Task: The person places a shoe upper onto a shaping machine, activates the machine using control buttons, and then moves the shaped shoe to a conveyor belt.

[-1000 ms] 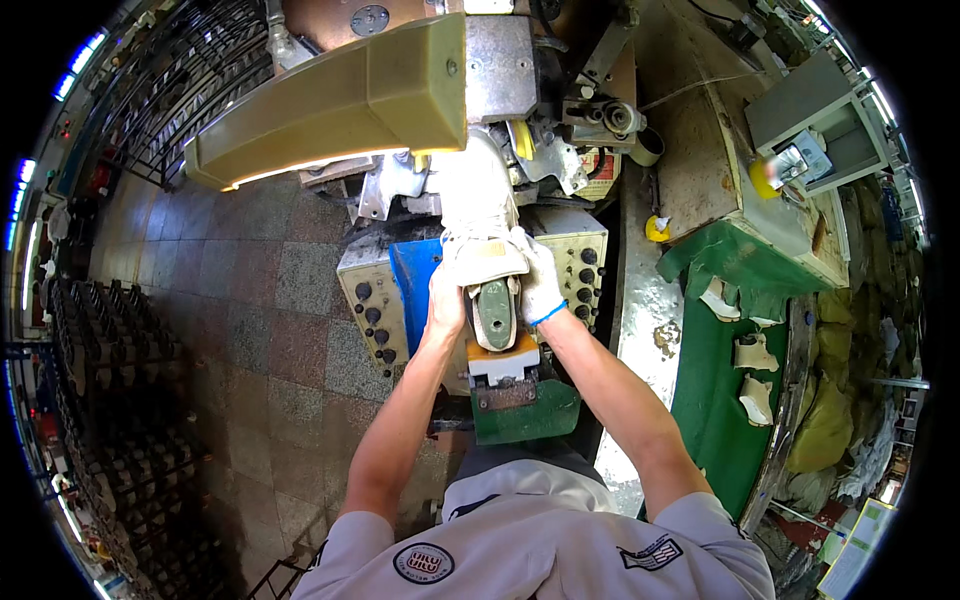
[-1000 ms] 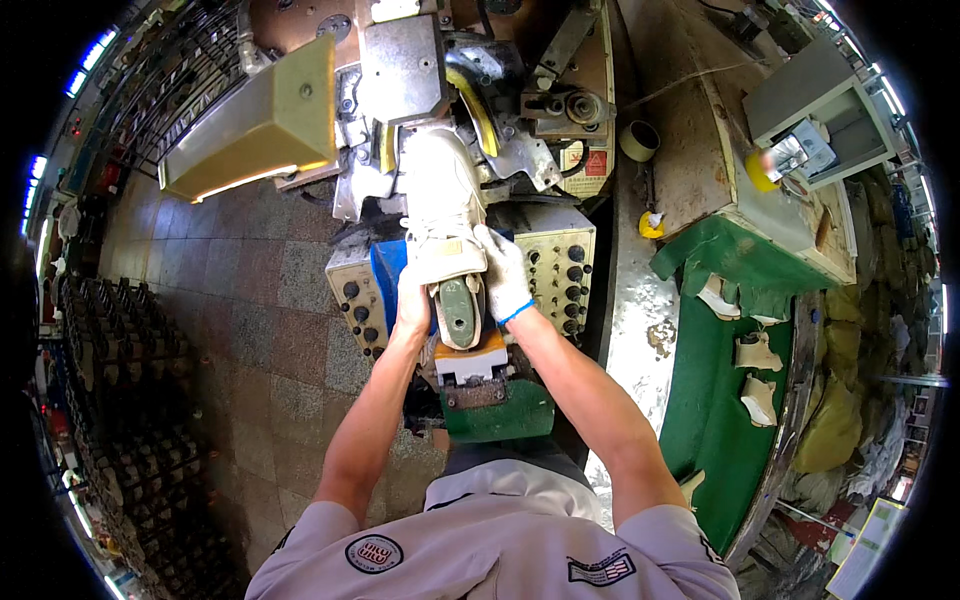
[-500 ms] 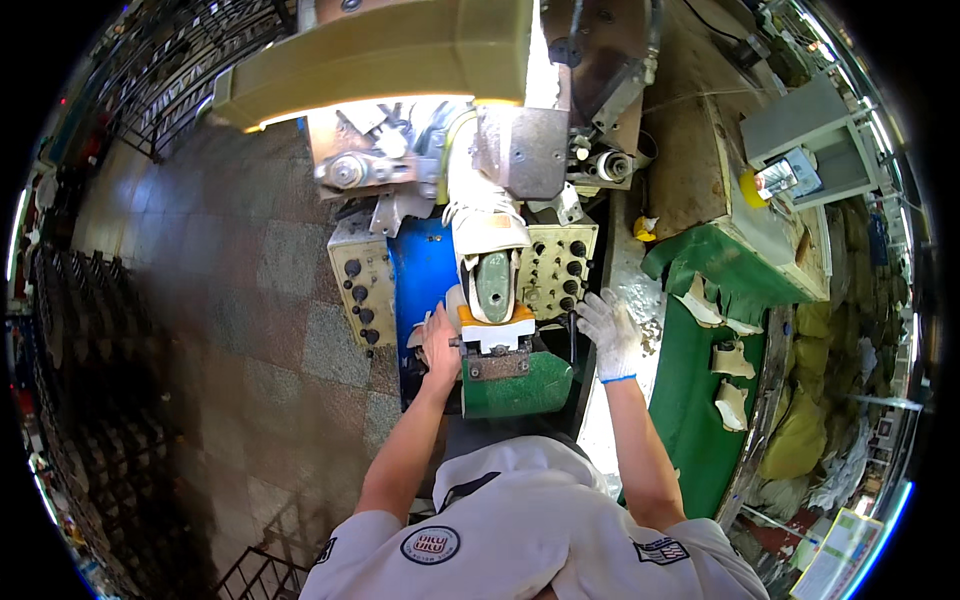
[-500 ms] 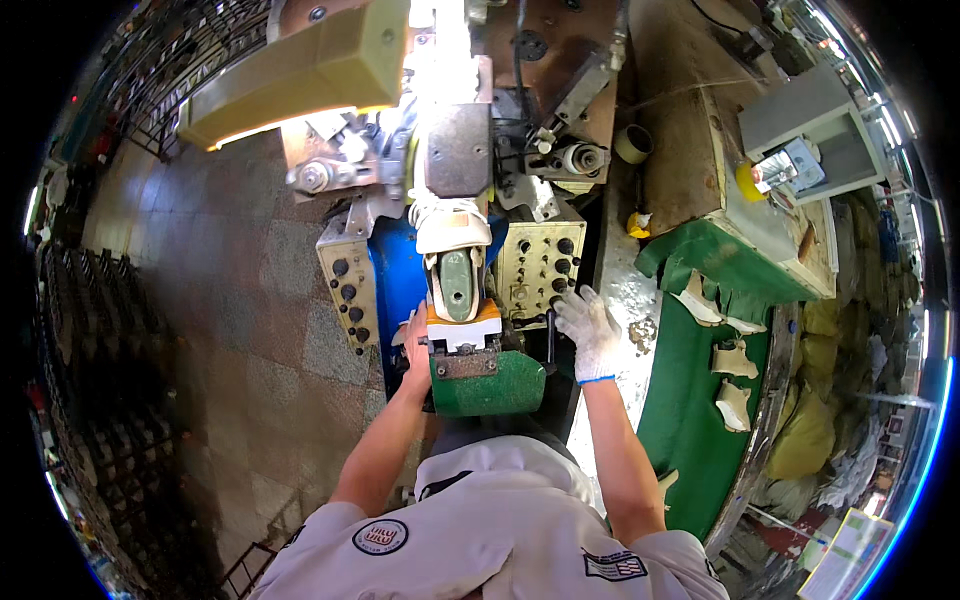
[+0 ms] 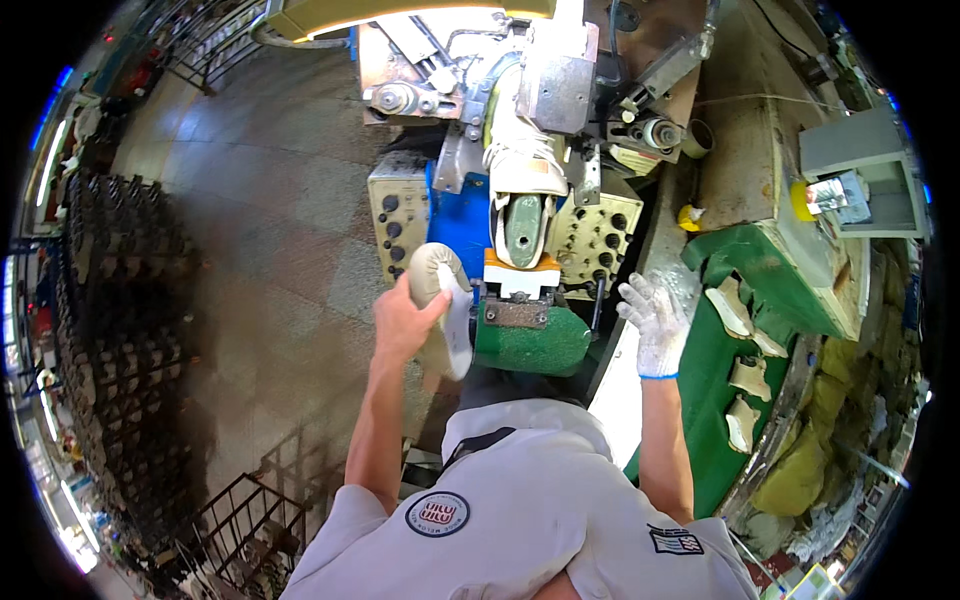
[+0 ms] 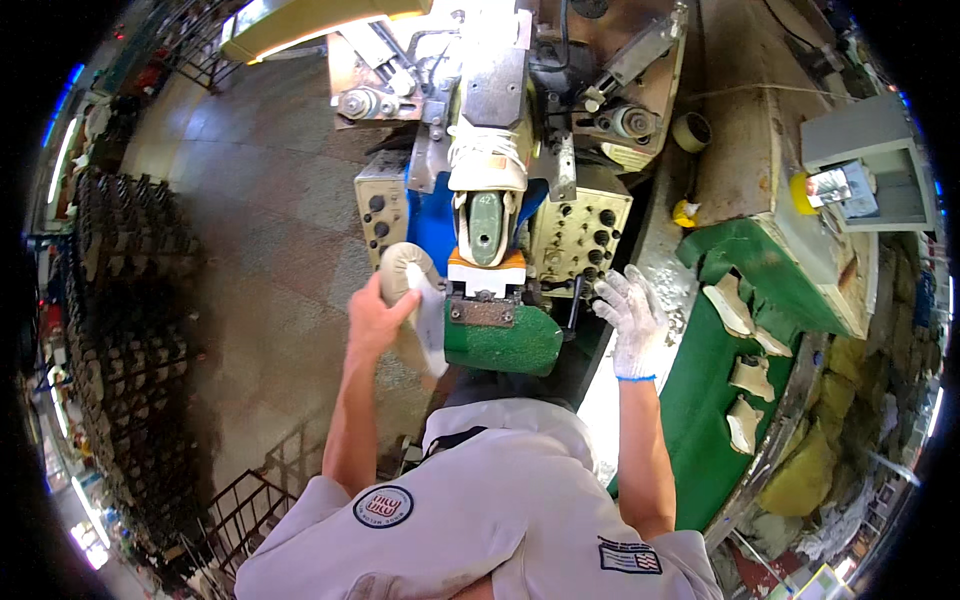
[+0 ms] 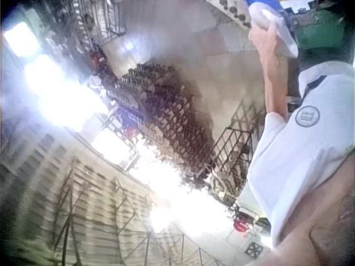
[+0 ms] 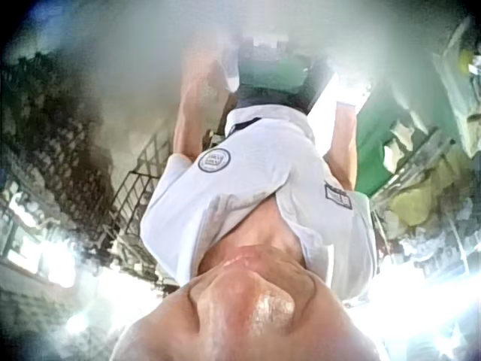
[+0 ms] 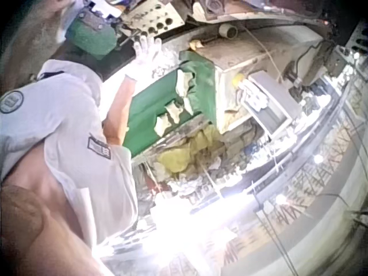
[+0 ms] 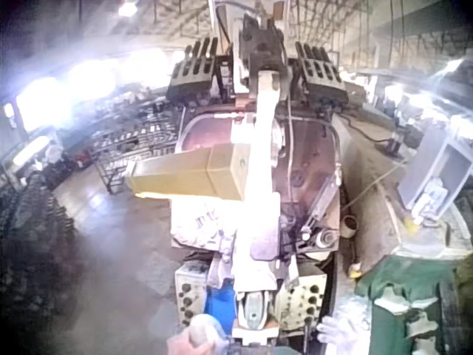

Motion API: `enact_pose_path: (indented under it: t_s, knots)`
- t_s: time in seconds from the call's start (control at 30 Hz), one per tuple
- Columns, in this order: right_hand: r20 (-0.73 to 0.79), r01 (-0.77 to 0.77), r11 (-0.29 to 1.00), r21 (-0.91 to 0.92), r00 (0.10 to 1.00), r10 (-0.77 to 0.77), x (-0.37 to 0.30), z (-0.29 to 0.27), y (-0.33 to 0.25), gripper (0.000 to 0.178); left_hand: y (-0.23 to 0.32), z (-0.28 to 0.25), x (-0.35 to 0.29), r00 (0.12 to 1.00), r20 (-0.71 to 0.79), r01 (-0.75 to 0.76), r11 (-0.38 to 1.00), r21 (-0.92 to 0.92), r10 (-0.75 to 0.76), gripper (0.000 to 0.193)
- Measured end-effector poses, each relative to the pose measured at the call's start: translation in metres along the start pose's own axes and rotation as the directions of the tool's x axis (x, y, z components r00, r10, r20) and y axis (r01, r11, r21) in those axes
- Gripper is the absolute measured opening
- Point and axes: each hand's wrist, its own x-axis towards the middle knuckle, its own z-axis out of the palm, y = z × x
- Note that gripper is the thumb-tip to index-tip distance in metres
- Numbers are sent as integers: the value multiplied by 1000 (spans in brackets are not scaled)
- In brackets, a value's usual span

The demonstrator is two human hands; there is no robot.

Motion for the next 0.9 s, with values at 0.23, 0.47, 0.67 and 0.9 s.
enact_pose_path:
  t_s: [0.23,0.47,0.67,0.9]
  knots:
    - [479,128,992,-7,871,-110,-53,106,-44,90,141,-95,-31,982,58,-104,774,-625,180,48]
    - [578,-237,931,278,815,35,-32,72,-49,70,220,36,-7,921,246,1,629,-777,303,35]
    - [208,-281,777,563,958,196,-10,-151,-15,52,275,208,-28,792,540,-297,952,-69,286,62]
    - [-681,-685,628,-371,660,318,-111,-452,-7,81,221,279,-58,644,711,-322,943,-84,283,38]
